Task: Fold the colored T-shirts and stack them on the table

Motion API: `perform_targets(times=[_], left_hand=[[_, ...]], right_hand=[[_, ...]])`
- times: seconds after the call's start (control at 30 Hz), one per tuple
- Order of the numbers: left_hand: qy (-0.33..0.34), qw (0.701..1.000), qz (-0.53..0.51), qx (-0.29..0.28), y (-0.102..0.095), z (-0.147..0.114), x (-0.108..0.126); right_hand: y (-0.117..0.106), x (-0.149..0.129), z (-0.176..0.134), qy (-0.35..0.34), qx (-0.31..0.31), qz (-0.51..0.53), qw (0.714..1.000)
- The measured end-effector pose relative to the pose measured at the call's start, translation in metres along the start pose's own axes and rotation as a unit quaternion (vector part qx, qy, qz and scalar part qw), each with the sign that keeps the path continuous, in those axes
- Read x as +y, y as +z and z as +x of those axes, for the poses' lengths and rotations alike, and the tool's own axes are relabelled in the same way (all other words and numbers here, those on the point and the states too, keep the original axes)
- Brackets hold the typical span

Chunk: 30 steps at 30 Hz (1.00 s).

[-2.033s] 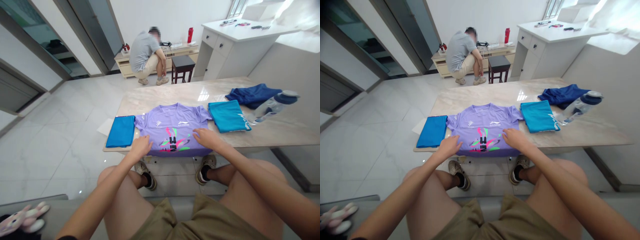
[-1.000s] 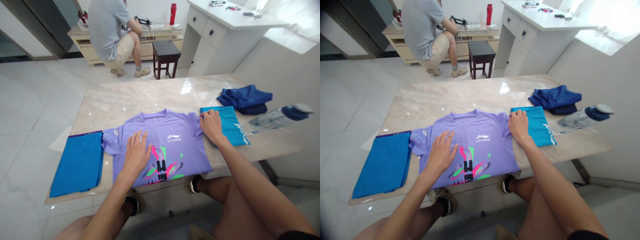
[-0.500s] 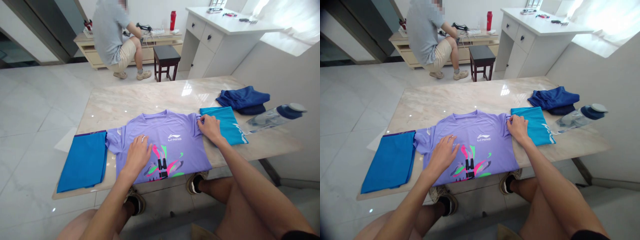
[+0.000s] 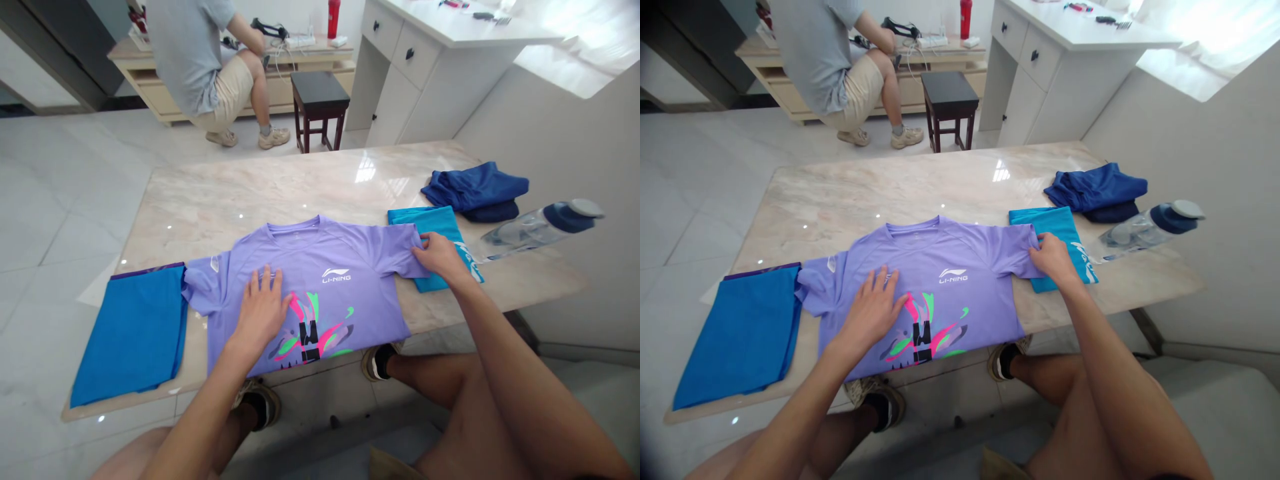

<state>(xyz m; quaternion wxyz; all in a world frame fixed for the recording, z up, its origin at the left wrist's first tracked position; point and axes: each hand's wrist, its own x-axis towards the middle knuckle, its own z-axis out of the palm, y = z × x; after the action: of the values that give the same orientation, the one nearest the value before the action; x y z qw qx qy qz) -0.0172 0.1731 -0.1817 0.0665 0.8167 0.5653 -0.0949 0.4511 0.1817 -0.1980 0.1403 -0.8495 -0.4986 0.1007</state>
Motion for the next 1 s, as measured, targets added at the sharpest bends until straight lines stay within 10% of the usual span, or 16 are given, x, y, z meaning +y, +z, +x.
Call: perform_targets(times=[0.17,0.53,1.0], left_hand=[[-0.028,0.998,0.036,-0.04,-0.009,-0.004,0.004],[0.003,1.0,0.011,0.017,-0.013,-0.012,0.001],[0.018,1.0,-0.024,-0.007,-0.015,-0.008,0.01]], right_hand=[[0.003,-0.011,-0.006,0.073,-0.024,-0.016,0.997],[-0.029,-0.035,-0.04,-0.043,0.104,0.048,0.992],[-0.039,-0.072,-0.058,-0.002,0.039,-0.121,0.992]])
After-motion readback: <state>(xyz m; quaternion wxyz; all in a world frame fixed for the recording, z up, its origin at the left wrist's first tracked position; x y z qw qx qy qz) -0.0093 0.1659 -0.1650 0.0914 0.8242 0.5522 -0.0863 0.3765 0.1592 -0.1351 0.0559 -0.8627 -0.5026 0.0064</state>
